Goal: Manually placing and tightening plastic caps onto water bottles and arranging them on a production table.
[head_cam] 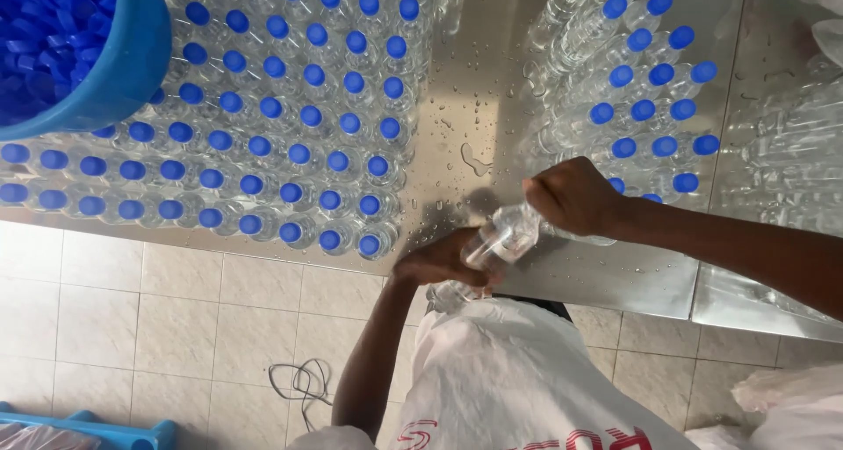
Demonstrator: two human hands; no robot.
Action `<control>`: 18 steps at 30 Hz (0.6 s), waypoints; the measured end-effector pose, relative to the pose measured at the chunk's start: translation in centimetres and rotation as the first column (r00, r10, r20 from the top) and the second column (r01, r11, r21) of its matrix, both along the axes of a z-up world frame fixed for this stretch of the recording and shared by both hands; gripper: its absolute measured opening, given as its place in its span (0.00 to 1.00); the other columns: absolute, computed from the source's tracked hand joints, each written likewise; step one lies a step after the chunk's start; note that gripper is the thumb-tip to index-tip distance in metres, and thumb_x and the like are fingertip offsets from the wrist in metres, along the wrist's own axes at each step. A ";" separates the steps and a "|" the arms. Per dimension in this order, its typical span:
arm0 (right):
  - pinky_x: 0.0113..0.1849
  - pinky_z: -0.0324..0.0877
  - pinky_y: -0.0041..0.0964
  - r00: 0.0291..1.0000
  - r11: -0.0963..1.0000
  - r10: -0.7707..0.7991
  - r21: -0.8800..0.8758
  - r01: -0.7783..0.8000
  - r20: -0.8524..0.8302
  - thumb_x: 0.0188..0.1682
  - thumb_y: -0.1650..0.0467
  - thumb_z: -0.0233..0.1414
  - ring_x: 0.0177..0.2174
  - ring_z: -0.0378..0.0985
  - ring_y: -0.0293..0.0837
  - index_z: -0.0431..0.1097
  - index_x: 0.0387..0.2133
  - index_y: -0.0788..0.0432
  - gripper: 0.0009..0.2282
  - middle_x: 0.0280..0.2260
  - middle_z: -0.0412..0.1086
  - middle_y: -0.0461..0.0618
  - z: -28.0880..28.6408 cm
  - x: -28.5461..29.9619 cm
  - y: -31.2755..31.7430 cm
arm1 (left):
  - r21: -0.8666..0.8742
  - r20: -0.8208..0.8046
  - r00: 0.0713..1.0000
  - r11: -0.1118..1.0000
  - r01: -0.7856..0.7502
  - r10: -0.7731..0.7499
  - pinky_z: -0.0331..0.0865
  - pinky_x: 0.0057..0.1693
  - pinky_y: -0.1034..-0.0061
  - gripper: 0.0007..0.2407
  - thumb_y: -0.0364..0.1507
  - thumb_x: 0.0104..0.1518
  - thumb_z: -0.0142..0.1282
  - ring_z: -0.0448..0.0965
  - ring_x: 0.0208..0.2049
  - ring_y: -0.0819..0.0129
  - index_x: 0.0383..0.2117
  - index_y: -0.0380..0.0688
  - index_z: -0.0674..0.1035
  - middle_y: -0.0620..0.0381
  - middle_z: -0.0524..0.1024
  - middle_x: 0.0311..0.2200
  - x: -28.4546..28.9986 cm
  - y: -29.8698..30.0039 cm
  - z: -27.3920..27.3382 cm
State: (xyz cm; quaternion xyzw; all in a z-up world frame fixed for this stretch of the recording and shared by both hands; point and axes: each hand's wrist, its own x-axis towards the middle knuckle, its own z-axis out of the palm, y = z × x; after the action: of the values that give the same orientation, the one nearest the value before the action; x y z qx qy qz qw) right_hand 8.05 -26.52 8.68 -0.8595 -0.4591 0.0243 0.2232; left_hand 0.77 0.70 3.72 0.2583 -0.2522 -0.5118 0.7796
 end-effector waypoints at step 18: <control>0.31 0.74 0.50 0.804 0.951 -0.305 -0.207 0.229 -0.511 0.64 0.64 0.53 0.25 0.82 0.56 0.69 0.50 0.62 0.12 0.27 0.75 0.61 3.6 15.1 8.0 | 0.510 0.856 0.514 -0.084 -0.856 -0.048 0.56 0.72 0.29 0.54 0.41 0.55 0.75 0.54 0.73 0.20 0.79 0.38 0.42 0.20 0.48 0.73 2.9 -2.5 2.4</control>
State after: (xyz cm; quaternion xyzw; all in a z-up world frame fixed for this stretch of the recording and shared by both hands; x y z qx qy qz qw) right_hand 23.13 -18.51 12.27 -0.8871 -0.2497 0.2631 0.2854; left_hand 3.65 -1.82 6.14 0.9217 0.0040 -0.0987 0.3752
